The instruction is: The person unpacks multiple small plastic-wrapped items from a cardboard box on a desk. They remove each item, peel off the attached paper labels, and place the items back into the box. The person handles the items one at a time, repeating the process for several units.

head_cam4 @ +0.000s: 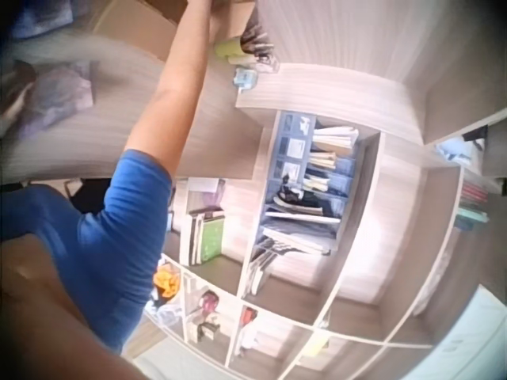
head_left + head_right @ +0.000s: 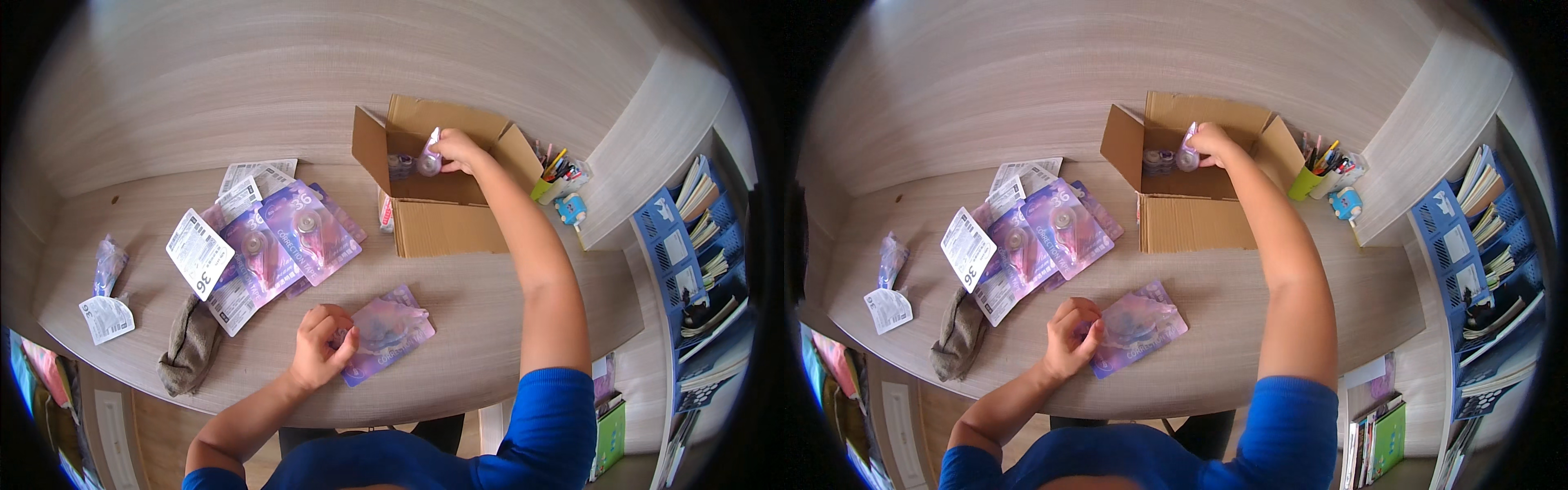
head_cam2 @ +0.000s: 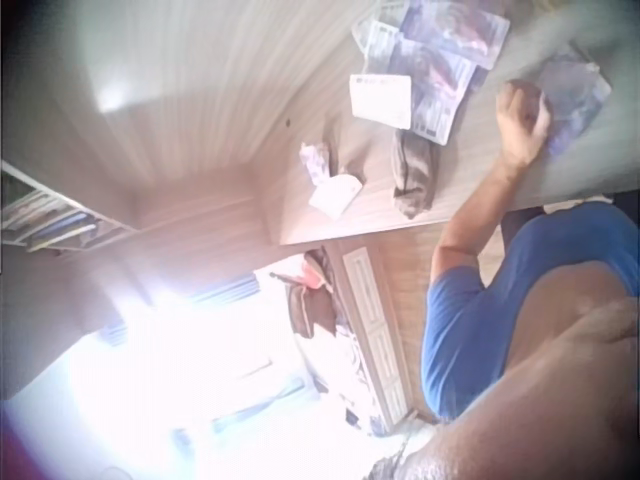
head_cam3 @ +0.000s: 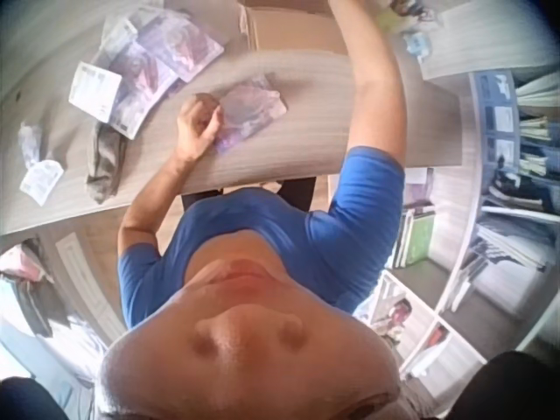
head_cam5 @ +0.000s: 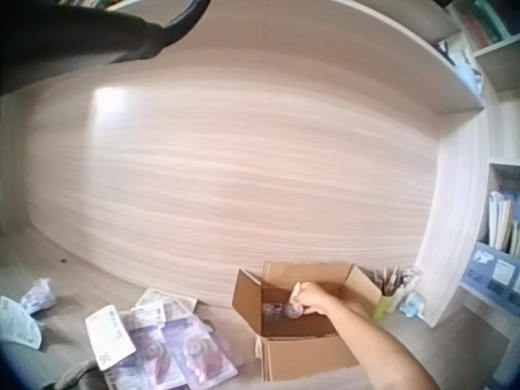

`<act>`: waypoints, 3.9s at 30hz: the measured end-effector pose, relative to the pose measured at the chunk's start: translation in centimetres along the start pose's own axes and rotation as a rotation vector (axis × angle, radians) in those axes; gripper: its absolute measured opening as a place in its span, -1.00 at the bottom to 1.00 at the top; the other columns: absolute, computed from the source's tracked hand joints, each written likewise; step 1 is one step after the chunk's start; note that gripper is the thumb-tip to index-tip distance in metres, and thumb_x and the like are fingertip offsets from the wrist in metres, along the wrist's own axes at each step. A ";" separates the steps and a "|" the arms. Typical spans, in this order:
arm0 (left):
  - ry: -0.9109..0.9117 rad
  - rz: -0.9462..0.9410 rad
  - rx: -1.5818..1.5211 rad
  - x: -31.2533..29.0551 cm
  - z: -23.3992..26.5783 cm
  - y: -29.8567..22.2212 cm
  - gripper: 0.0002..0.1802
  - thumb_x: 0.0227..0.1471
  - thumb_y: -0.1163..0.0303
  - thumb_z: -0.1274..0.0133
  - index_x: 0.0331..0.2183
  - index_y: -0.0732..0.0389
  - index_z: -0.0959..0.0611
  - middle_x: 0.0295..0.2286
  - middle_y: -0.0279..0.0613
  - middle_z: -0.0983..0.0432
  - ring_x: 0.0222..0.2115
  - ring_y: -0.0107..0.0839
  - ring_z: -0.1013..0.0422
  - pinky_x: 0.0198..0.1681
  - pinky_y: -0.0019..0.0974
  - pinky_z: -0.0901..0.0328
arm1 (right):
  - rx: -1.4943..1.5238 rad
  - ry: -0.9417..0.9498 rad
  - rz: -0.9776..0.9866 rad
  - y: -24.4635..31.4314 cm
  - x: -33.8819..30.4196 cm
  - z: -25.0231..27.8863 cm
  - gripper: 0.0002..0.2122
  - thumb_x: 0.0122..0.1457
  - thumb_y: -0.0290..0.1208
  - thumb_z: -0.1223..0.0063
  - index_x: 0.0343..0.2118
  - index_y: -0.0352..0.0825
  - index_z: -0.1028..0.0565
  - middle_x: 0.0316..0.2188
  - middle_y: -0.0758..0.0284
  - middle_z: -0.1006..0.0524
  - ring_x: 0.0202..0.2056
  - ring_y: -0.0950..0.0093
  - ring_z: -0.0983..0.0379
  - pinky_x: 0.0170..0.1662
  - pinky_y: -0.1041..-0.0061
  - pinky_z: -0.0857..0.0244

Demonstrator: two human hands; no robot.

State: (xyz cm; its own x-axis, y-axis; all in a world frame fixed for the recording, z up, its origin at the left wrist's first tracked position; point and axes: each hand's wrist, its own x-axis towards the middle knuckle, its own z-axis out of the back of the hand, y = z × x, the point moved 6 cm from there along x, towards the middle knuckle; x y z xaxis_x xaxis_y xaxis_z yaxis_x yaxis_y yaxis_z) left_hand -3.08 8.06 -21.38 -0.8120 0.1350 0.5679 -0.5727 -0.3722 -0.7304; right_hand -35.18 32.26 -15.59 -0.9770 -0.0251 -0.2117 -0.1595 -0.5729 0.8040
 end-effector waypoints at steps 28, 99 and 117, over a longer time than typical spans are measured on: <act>0.001 0.107 -0.085 0.0 -0.3 0.5 -0.90 -0.08 0.58 -0.05 -0.58 0.34 -0.50 -0.47 -0.16 -0.44 -0.56 -0.50 -0.33 -0.58 -0.51 -0.23 | 0.611 -0.091 -0.343 -5.0 4.6 -3.8 -0.89 0.15 -0.43 0.04 -0.48 -0.29 -0.45 -0.57 0.36 -0.45 -0.60 0.52 -0.40 -0.55 0.49 -0.40; -0.377 0.124 1.099 -6.8 30.0 2.3 -0.35 -0.24 0.81 0.23 0.02 0.37 -0.32 0.03 0.15 -0.17 0.08 0.00 -0.10 0.17 -0.06 0.01 | 0.077 0.195 0.284 -10.0 -42.4 -8.2 -0.89 0.15 -0.54 0.09 -0.37 -0.46 -0.46 -0.44 0.29 -0.53 -0.34 0.55 -0.44 -0.22 0.60 -0.29; 0.093 0.274 0.759 0.3 25.1 5.4 -0.40 -0.04 0.14 -0.08 0.01 0.22 -0.35 0.02 0.00 -0.25 0.03 -0.10 -0.21 0.10 -0.20 -0.11 | 0.047 0.200 0.248 -8.6 -45.7 -9.1 -0.86 0.16 -0.51 0.07 -0.33 -0.49 -0.46 -0.41 0.24 -0.55 -0.33 0.55 -0.46 -0.22 0.63 -0.31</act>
State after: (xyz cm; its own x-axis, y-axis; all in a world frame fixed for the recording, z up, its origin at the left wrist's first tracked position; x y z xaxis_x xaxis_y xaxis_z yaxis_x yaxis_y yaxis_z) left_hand -3.56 -16.93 -15.63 -0.9375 0.0123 0.3476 -0.1469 -0.9198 -0.3637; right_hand 12.09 30.89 -17.92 -0.9406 -0.3223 -0.1068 0.0694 -0.4905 0.8687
